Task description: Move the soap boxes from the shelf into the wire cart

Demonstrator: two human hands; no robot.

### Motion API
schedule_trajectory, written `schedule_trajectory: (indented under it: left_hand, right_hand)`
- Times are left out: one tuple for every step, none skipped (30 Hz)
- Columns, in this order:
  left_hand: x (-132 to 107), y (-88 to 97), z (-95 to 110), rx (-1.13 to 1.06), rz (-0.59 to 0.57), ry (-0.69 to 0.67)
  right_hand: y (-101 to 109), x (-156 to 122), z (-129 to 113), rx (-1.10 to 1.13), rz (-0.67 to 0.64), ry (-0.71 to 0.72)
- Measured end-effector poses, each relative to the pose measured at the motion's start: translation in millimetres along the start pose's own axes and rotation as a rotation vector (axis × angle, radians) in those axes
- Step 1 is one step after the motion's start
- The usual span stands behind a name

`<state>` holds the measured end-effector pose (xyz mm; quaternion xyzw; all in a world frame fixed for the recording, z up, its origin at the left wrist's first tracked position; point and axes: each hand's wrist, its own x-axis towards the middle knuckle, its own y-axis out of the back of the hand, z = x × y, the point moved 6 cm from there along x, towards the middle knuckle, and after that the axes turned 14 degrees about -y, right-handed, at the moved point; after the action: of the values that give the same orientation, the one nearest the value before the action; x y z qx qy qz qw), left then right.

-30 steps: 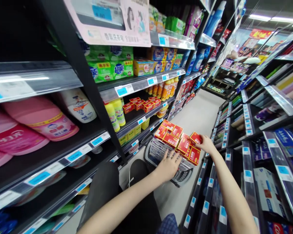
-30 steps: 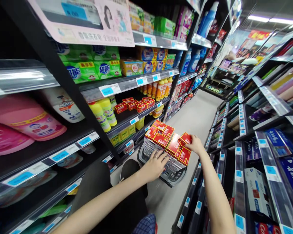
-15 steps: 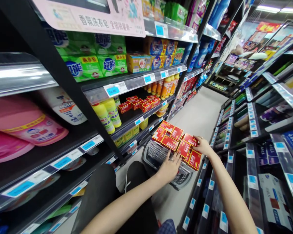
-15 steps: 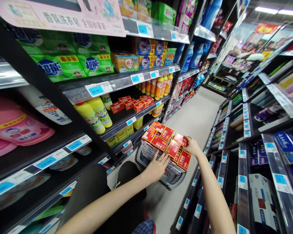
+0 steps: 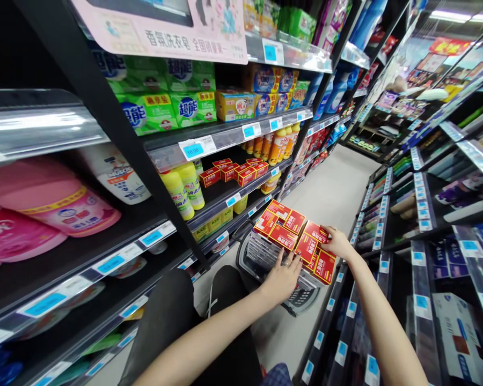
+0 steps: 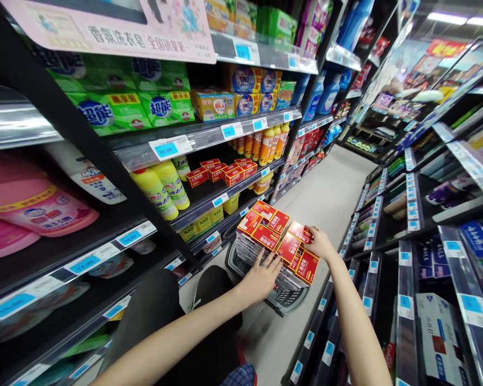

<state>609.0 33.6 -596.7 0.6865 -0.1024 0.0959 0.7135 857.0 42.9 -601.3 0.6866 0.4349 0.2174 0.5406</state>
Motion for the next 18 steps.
schedule_trajectory:
  left_hand:
    - [-0.1,2.9,-0.1,-0.015,0.007,-0.005]
    - [-0.4,6.7,-0.8,-0.036,0.019,-0.01]
    - [-1.0,11.3,-2.3,-0.065,0.036,-0.015]
    - [-1.9,16.9,-4.7,-0.107,0.059,-0.026]
    - [-3.4,23.8,-8.6,-0.161,0.093,-0.043]
    - [-5.5,32.1,-14.6,-0.225,0.136,-0.061]
    - [-8.6,41.9,-24.2,-0.29,0.196,-0.064]
    - [-13.0,53.3,-38.3,-0.337,0.274,-0.041]
    - [-18.5,65.0,-57.5,-0.355,0.355,0.019]
    - [-25.9,77.0,-82.6,-0.337,0.444,0.134]
    - [-34.4,88.1,-110.8,-0.27,0.514,0.275]
    - [-43.1,95.8,-142.1,-0.184,0.524,0.457]
    - [-48.2,101.4,-171.7,-0.144,0.516,0.56]
    - [-50.4,105.0,-200.7,-0.12,0.496,0.621]
    - [-50.8,105.8,-229.7,-0.103,0.454,0.673]
    - [-50.8,104.1,-258.1,-0.09,0.402,0.73]
    - [-51.3,100.8,-285.2,-0.08,0.351,0.8]
    - [-52.4,96.2,-309.9,-0.074,0.304,0.874]
  right_hand:
    - [0.9,-0.7,-0.2,0.01,-0.001,0.006]
    - [2.1,-1.1,0.2,0.019,-0.001,0.008]
    - [3.6,-1.3,1.0,0.028,0.003,0.011]
    - [5.2,-0.9,2.6,0.036,0.006,0.009]
    - [6.8,-0.1,5.3,0.042,0.007,0.0]
    - [8.6,1.1,9.0,0.046,0.005,-0.018]
    - [10.8,2.0,13.2,0.05,0.0,-0.035]
    - [13.7,2.1,17.4,0.053,-0.006,-0.046]
    - [17.7,0.7,21.2,0.051,-0.007,-0.049]
    - [23.0,-2.7,24.5,0.043,0.002,-0.045]
    - [29.5,-8.8,26.6,0.033,0.021,-0.03]
    - [36.7,-17.9,27.8,0.021,0.052,-0.013]
    - [44.0,-30.0,28.4,0.013,0.091,-0.005]
    - [50.5,-45.1,28.7,0.01,0.133,-0.01]
    - [55.3,-62.9,28.1,0.02,0.174,-0.02]
    - [57.9,-82.6,27.7,0.04,0.215,-0.047]
    - [56.4,-103.4,27.1,0.053,0.232,-0.082]
    - [53.2,-125.3,26.0,0.08,0.266,-0.107]
